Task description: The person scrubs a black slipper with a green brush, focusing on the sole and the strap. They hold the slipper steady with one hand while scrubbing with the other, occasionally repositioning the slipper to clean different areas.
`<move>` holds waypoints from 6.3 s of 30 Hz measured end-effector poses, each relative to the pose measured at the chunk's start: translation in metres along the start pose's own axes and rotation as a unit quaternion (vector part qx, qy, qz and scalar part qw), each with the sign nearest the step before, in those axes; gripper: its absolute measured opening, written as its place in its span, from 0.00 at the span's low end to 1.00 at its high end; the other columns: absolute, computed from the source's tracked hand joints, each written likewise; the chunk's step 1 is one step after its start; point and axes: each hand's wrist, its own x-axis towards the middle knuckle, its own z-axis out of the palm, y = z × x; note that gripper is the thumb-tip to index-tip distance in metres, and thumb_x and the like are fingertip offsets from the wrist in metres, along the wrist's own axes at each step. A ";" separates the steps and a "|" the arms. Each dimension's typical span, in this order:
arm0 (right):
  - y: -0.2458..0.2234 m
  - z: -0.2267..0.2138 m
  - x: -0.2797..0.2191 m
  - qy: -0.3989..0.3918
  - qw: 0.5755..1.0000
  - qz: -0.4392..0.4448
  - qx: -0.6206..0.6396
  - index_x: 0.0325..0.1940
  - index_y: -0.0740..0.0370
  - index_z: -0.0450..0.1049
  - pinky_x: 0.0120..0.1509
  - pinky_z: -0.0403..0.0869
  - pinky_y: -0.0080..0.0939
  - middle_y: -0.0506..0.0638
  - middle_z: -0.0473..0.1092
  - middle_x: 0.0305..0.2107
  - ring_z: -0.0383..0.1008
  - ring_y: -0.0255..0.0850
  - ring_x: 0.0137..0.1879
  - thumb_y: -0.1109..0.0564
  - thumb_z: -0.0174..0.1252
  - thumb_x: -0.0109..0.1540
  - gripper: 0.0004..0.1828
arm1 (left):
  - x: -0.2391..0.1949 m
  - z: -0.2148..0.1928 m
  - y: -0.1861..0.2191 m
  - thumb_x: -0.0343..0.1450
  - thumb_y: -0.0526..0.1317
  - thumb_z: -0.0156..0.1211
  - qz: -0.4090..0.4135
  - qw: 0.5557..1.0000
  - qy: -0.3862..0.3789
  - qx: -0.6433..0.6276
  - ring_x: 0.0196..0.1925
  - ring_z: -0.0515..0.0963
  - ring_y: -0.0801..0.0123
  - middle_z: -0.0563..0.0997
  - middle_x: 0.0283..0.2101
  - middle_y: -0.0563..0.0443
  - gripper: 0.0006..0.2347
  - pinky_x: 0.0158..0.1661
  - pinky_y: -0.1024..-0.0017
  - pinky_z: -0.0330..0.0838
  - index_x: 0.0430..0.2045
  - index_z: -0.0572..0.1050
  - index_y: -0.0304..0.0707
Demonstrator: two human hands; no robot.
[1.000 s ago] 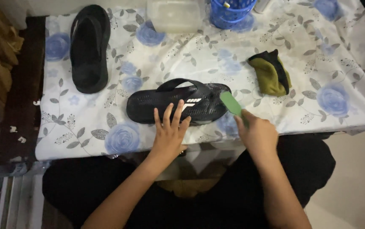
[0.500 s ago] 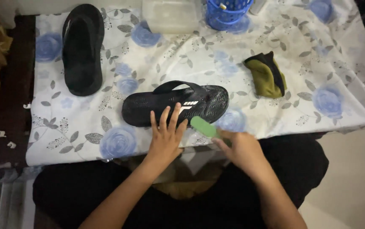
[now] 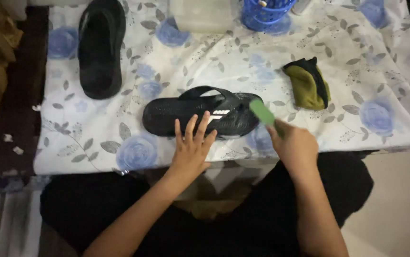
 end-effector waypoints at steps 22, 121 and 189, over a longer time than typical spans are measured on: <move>-0.012 0.005 0.005 -0.026 0.998 0.005 -0.060 0.42 0.49 0.75 0.37 0.73 0.56 0.62 0.72 0.23 0.75 0.59 0.34 0.42 0.48 0.57 0.17 | 0.003 0.002 0.003 0.37 0.40 0.73 0.000 1.000 0.001 0.018 0.61 0.54 0.41 0.53 0.62 0.37 0.37 0.52 0.31 0.46 0.43 0.67 0.48; -0.026 0.006 -0.044 0.020 0.996 0.050 -0.070 0.40 0.51 0.73 0.25 0.71 0.47 0.56 0.71 0.18 0.73 0.53 0.23 0.37 0.43 0.60 0.21 | -0.019 0.031 0.002 0.57 0.30 0.55 0.025 0.987 0.051 0.149 0.66 0.43 0.51 0.46 0.65 0.45 0.26 0.57 0.40 0.36 0.50 0.60 0.51; -0.021 0.007 -0.054 -0.004 0.993 -0.089 -0.082 0.47 0.43 0.73 0.32 0.73 0.51 0.59 0.71 0.18 0.75 0.56 0.30 0.39 0.43 0.61 0.18 | -0.009 0.014 0.003 0.40 0.43 0.73 0.000 0.999 0.011 0.033 0.65 0.50 0.48 0.52 0.64 0.39 0.40 0.55 0.31 0.34 0.50 0.64 0.45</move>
